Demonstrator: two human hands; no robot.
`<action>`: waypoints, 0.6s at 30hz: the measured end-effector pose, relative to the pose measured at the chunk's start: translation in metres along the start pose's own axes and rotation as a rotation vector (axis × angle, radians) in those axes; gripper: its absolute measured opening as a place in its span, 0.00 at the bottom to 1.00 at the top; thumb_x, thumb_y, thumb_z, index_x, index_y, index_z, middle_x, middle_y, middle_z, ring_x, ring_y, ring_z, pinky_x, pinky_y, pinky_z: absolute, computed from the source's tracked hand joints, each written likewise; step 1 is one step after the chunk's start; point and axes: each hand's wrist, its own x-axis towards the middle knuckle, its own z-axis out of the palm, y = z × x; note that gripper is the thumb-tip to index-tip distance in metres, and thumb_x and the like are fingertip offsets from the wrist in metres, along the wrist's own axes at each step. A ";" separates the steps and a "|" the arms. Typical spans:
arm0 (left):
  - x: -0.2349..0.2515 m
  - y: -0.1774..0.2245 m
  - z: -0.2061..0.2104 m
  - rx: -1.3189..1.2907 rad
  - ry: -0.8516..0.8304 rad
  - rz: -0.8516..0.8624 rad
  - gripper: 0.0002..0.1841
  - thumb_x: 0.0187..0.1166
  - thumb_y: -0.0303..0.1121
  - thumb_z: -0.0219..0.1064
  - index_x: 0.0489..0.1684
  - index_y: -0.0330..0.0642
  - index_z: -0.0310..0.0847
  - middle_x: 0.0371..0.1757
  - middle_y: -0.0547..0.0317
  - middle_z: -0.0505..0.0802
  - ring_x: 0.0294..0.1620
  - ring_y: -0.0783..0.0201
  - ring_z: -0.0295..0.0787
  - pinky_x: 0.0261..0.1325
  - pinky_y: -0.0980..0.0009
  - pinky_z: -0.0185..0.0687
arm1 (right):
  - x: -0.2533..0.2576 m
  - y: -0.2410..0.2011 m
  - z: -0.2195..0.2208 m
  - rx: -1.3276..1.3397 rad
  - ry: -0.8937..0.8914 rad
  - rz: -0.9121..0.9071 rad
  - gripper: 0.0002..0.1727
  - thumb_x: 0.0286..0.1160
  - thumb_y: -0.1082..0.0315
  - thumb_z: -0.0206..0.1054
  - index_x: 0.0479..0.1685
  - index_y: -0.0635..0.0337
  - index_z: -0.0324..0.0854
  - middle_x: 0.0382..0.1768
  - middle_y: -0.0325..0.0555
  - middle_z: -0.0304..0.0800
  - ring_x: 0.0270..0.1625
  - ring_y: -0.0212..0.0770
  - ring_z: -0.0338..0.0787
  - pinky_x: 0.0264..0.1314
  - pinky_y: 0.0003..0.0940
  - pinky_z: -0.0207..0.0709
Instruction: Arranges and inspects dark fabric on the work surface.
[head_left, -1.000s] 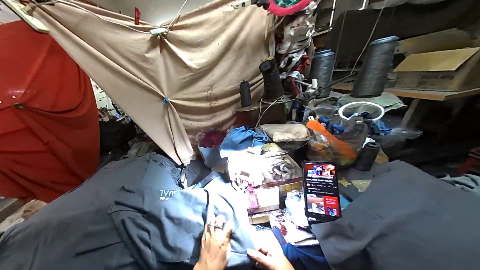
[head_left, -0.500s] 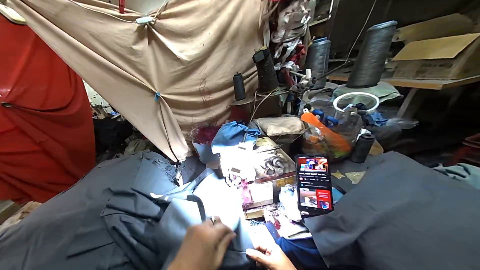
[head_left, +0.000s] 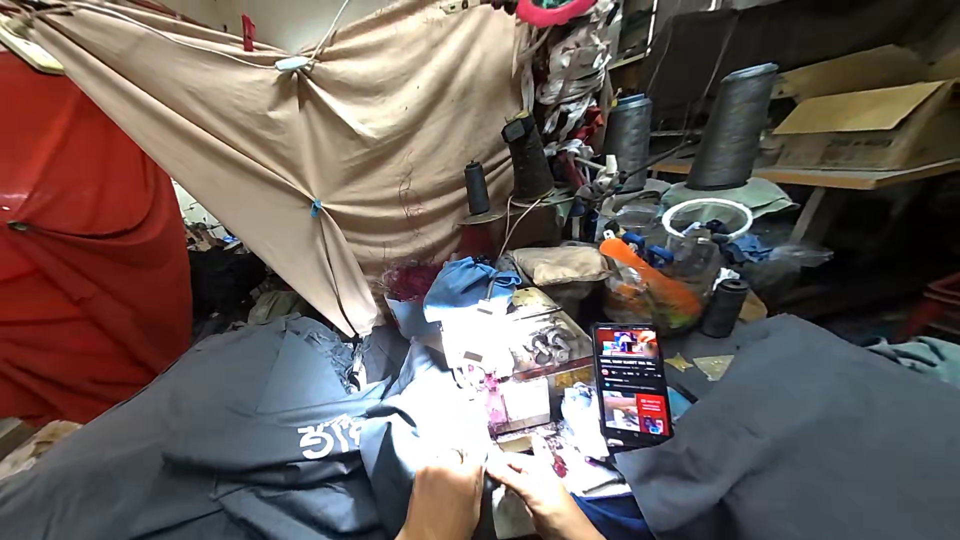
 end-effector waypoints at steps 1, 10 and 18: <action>0.006 -0.002 0.003 0.019 0.004 -0.008 0.08 0.71 0.33 0.70 0.29 0.42 0.95 0.23 0.52 0.91 0.23 0.53 0.92 0.24 0.57 0.87 | 0.006 -0.005 0.003 0.012 0.024 0.007 0.06 0.71 0.71 0.74 0.26 0.57 0.90 0.23 0.32 0.90 0.25 0.23 0.85 0.31 0.22 0.79; 0.032 0.002 0.008 -0.041 -0.148 -0.188 0.13 0.78 0.34 0.67 0.28 0.37 0.94 0.25 0.47 0.93 0.32 0.47 0.96 0.35 0.47 0.89 | 0.020 -0.020 0.009 -0.026 0.076 0.032 0.08 0.76 0.74 0.69 0.29 0.60 0.89 0.19 0.32 0.86 0.18 0.22 0.78 0.23 0.20 0.73; 0.085 -0.034 0.010 -0.290 -0.312 -0.366 0.17 0.78 0.41 0.67 0.45 0.34 0.93 0.53 0.42 0.94 0.61 0.47 0.89 0.70 0.50 0.79 | 0.030 -0.027 0.010 -0.107 0.152 -0.016 0.07 0.73 0.69 0.74 0.29 0.60 0.89 0.20 0.32 0.84 0.21 0.23 0.78 0.28 0.22 0.74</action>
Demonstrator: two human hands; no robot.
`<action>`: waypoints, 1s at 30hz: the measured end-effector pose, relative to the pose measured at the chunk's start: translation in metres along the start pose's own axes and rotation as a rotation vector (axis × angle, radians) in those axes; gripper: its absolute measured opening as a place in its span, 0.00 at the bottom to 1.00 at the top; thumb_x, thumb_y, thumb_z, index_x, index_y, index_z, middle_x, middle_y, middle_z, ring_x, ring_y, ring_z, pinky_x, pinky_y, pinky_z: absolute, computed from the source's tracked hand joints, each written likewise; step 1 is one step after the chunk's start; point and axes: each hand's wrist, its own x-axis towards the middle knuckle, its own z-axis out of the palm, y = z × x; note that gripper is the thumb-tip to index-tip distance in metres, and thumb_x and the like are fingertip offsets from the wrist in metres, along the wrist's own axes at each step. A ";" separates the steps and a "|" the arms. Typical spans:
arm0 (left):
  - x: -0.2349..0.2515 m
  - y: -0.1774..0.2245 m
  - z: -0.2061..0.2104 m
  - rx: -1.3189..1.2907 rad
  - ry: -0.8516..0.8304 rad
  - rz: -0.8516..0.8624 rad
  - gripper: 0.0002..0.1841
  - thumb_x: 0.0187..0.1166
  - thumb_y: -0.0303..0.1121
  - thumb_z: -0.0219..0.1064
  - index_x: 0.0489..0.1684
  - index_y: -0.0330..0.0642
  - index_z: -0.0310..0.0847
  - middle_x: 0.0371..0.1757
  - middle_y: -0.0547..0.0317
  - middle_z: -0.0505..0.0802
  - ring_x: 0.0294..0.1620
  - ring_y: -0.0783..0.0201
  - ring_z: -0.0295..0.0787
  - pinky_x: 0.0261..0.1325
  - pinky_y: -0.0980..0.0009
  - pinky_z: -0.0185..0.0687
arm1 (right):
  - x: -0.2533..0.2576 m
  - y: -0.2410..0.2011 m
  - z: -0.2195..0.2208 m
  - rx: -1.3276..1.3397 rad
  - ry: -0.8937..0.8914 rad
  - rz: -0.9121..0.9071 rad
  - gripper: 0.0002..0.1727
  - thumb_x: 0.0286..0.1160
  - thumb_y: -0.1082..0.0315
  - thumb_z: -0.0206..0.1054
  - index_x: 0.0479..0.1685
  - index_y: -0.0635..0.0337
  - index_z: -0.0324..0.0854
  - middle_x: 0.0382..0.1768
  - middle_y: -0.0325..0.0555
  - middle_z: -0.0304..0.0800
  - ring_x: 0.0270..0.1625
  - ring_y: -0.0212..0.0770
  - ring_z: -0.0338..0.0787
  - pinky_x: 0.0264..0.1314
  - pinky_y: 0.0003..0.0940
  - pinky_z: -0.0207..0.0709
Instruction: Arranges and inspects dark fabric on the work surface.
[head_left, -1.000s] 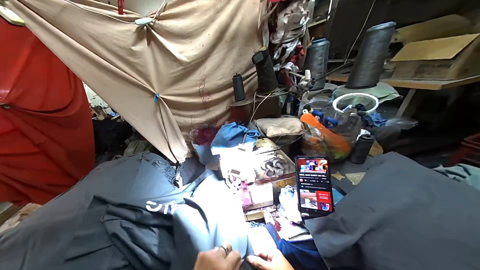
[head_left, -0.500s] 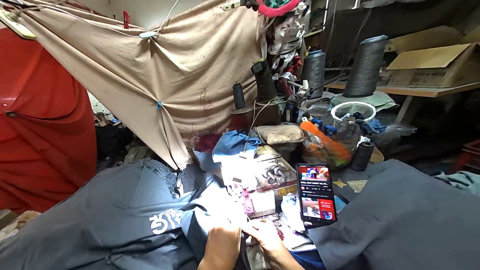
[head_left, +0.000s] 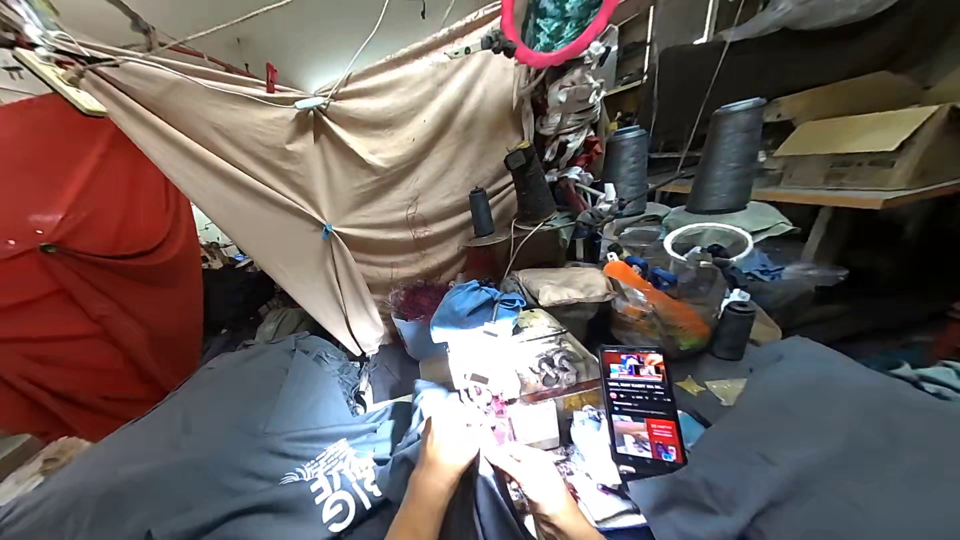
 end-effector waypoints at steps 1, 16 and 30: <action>-0.002 -0.002 -0.009 -0.033 0.019 0.016 0.16 0.75 0.41 0.68 0.42 0.34 0.93 0.48 0.44 0.95 0.56 0.50 0.91 0.66 0.51 0.82 | -0.002 0.000 -0.003 -0.016 -0.019 0.004 0.06 0.73 0.68 0.75 0.29 0.60 0.90 0.20 0.31 0.84 0.21 0.22 0.77 0.27 0.21 0.73; -0.055 0.018 0.035 0.185 0.226 0.093 0.12 0.77 0.34 0.67 0.31 0.36 0.94 0.29 0.46 0.95 0.35 0.45 0.96 0.38 0.46 0.89 | -0.018 0.007 -0.013 -0.111 -0.118 -0.057 0.09 0.71 0.71 0.69 0.23 0.57 0.89 0.19 0.27 0.83 0.23 0.20 0.78 0.30 0.21 0.73; -0.071 -0.013 0.009 -0.012 0.197 0.101 0.12 0.71 0.38 0.74 0.36 0.37 0.94 0.35 0.49 0.96 0.37 0.52 0.95 0.46 0.51 0.90 | -0.044 0.011 -0.028 -0.045 -0.084 -0.047 0.06 0.73 0.69 0.73 0.35 0.63 0.89 0.25 0.36 0.89 0.23 0.28 0.85 0.27 0.26 0.83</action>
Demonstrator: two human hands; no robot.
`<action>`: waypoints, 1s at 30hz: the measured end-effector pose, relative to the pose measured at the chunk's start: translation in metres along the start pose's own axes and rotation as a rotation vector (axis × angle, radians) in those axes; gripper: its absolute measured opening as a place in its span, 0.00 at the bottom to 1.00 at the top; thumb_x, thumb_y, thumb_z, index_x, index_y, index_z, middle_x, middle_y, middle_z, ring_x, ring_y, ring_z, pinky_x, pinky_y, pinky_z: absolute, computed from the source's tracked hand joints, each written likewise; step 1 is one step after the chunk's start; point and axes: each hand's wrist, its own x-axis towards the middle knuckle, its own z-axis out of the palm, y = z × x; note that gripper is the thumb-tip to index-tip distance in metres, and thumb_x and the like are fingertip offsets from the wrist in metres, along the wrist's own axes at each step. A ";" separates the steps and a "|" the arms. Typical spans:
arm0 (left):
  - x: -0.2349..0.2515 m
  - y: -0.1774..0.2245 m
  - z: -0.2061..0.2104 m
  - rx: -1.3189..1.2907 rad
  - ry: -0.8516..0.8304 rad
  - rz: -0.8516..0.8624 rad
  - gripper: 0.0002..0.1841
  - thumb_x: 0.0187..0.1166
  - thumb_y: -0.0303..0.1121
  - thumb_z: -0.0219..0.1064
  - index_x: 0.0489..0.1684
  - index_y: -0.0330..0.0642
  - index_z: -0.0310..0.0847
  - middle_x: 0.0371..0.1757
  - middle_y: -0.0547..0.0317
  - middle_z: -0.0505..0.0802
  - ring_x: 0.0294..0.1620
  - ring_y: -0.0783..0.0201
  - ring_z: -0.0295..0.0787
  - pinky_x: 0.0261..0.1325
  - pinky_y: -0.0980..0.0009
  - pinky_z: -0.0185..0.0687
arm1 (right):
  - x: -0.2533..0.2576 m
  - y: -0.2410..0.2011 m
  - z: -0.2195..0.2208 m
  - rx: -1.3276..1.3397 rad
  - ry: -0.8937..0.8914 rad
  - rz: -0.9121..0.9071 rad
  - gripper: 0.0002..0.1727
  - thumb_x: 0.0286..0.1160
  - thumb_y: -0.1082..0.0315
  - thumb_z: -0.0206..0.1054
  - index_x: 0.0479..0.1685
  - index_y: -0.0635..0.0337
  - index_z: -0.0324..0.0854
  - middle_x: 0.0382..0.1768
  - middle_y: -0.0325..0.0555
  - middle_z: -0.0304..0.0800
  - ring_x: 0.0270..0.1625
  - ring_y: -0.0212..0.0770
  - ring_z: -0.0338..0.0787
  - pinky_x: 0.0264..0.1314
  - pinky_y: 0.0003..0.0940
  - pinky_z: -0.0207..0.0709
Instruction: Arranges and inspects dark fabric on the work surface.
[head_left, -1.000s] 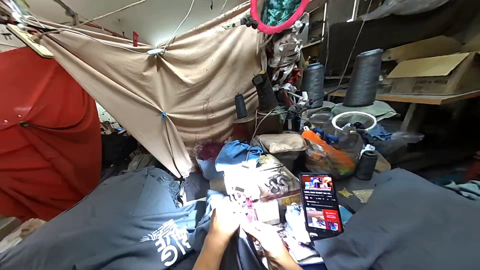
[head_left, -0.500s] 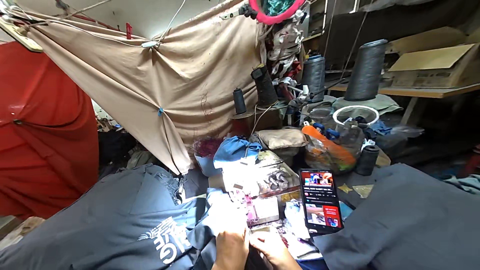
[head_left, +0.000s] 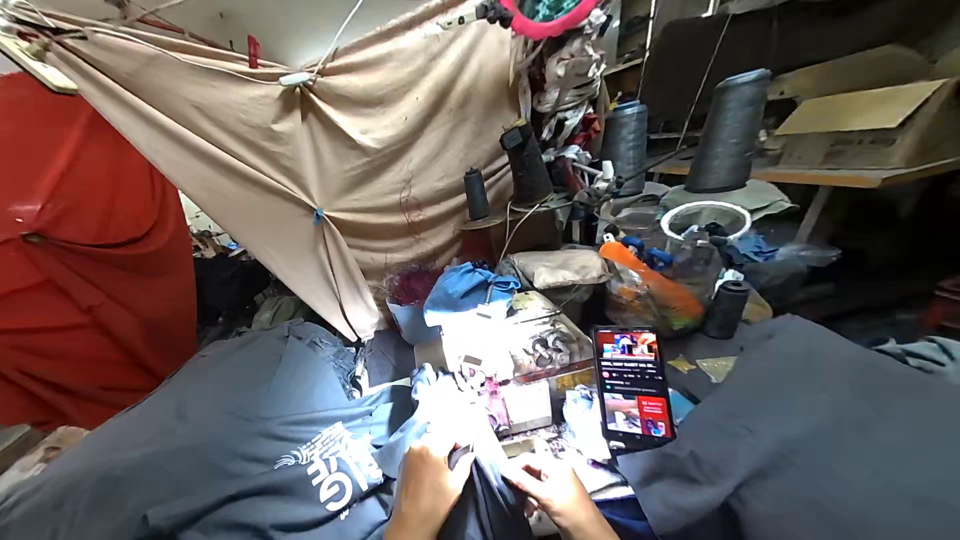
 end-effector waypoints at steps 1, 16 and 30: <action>-0.013 -0.005 0.006 -0.015 0.078 0.020 0.11 0.69 0.39 0.75 0.34 0.39 0.94 0.32 0.53 0.95 0.31 0.56 0.93 0.39 0.53 0.90 | -0.007 0.004 -0.003 0.011 0.006 0.002 0.05 0.72 0.70 0.74 0.35 0.63 0.89 0.26 0.36 0.90 0.24 0.28 0.86 0.28 0.26 0.84; -0.043 -0.024 0.055 -0.205 0.269 0.371 0.05 0.73 0.40 0.75 0.38 0.59 0.98 0.36 0.70 0.93 0.44 0.74 0.85 0.53 0.75 0.78 | -0.024 0.031 0.002 0.292 0.005 -0.011 0.06 0.64 0.68 0.80 0.27 0.59 0.89 0.23 0.35 0.89 0.25 0.25 0.84 0.30 0.21 0.78; -0.050 -0.025 0.054 -0.328 0.213 0.509 0.04 0.73 0.33 0.76 0.39 0.49 0.97 0.34 0.64 0.93 0.41 0.71 0.85 0.51 0.77 0.79 | -0.031 0.023 0.006 0.253 -0.018 -0.009 0.03 0.67 0.75 0.71 0.31 0.61 0.90 0.28 0.38 0.94 0.33 0.29 0.91 0.44 0.25 0.86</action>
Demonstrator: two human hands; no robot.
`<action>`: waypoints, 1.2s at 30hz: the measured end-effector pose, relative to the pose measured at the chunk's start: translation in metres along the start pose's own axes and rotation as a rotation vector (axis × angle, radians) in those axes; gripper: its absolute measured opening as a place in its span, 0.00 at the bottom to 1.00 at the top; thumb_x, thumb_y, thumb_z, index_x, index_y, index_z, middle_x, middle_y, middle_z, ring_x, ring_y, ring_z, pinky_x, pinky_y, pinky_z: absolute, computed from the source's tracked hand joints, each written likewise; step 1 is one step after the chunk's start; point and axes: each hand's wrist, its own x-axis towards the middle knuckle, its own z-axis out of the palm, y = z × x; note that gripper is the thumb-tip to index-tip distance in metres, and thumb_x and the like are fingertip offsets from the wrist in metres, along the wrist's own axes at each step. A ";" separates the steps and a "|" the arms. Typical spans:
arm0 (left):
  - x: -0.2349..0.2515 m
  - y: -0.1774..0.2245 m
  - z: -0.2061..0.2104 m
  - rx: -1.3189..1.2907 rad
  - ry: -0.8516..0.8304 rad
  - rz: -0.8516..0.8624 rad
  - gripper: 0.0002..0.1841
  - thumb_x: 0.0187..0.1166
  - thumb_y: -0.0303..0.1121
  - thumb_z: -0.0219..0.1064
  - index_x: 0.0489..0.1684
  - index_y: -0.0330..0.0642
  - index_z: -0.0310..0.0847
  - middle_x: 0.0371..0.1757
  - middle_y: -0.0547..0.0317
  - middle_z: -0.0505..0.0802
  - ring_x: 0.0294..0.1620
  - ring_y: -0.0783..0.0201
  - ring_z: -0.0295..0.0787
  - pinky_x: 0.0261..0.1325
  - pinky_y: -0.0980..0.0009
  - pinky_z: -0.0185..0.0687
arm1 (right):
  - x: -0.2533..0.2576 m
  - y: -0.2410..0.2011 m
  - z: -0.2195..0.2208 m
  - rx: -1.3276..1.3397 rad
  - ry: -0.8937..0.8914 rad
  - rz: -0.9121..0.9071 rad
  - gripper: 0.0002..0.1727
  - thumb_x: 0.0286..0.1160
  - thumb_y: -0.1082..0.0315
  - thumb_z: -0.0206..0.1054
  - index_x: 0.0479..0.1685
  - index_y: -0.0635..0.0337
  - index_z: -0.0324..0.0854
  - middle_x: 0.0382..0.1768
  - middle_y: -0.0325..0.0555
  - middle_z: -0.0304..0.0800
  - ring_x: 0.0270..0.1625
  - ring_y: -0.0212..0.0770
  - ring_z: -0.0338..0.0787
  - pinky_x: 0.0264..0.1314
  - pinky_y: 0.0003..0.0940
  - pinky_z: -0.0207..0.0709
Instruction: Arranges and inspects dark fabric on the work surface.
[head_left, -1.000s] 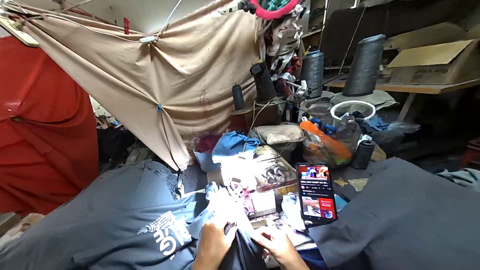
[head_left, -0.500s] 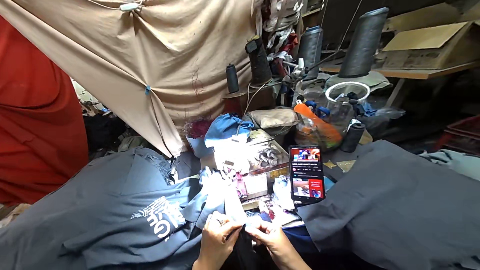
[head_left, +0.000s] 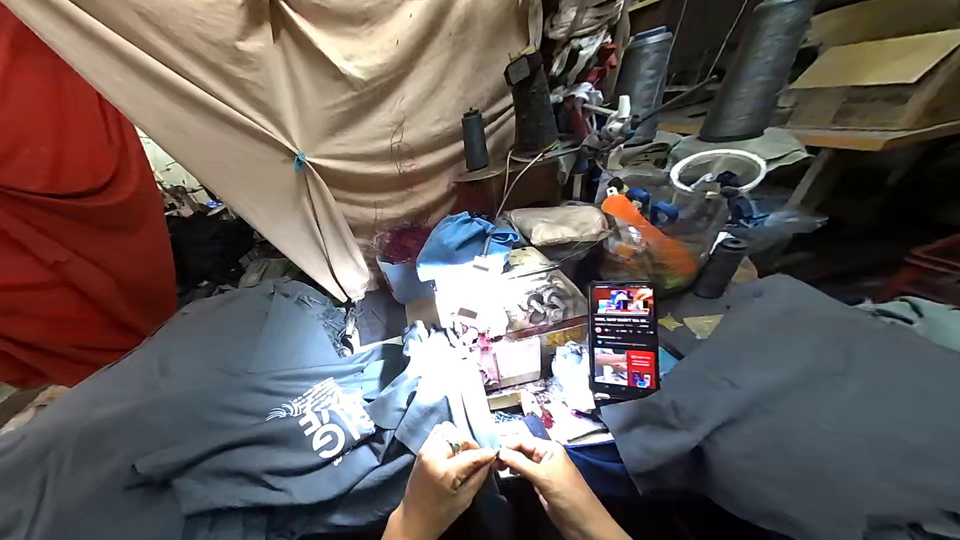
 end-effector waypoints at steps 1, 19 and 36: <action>-0.001 0.000 0.000 0.004 0.000 0.015 0.05 0.74 0.32 0.75 0.39 0.48 0.97 0.34 0.63 0.93 0.42 0.70 0.85 0.52 0.77 0.79 | 0.000 0.000 0.000 0.004 -0.005 0.001 0.04 0.69 0.74 0.71 0.31 0.61 0.90 0.29 0.38 0.94 0.34 0.29 0.91 0.45 0.26 0.86; 0.051 -0.006 -0.008 0.861 -0.161 -0.095 0.25 0.64 0.23 0.71 0.59 0.63 0.94 0.51 0.49 0.97 0.57 0.42 0.92 0.64 0.40 0.78 | 0.002 -0.001 0.021 -0.234 0.064 -0.110 0.06 0.66 0.73 0.72 0.24 0.59 0.84 0.21 0.33 0.87 0.25 0.26 0.87 0.34 0.23 0.84; 0.071 -0.020 -0.021 0.717 -0.406 -0.151 0.28 0.72 0.25 0.66 0.74 0.61 0.85 0.76 0.54 0.87 0.79 0.40 0.79 0.77 0.30 0.62 | 0.059 -0.020 0.023 -0.340 0.141 -0.188 0.06 0.70 0.72 0.70 0.28 0.62 0.86 0.23 0.32 0.89 0.28 0.22 0.87 0.37 0.21 0.82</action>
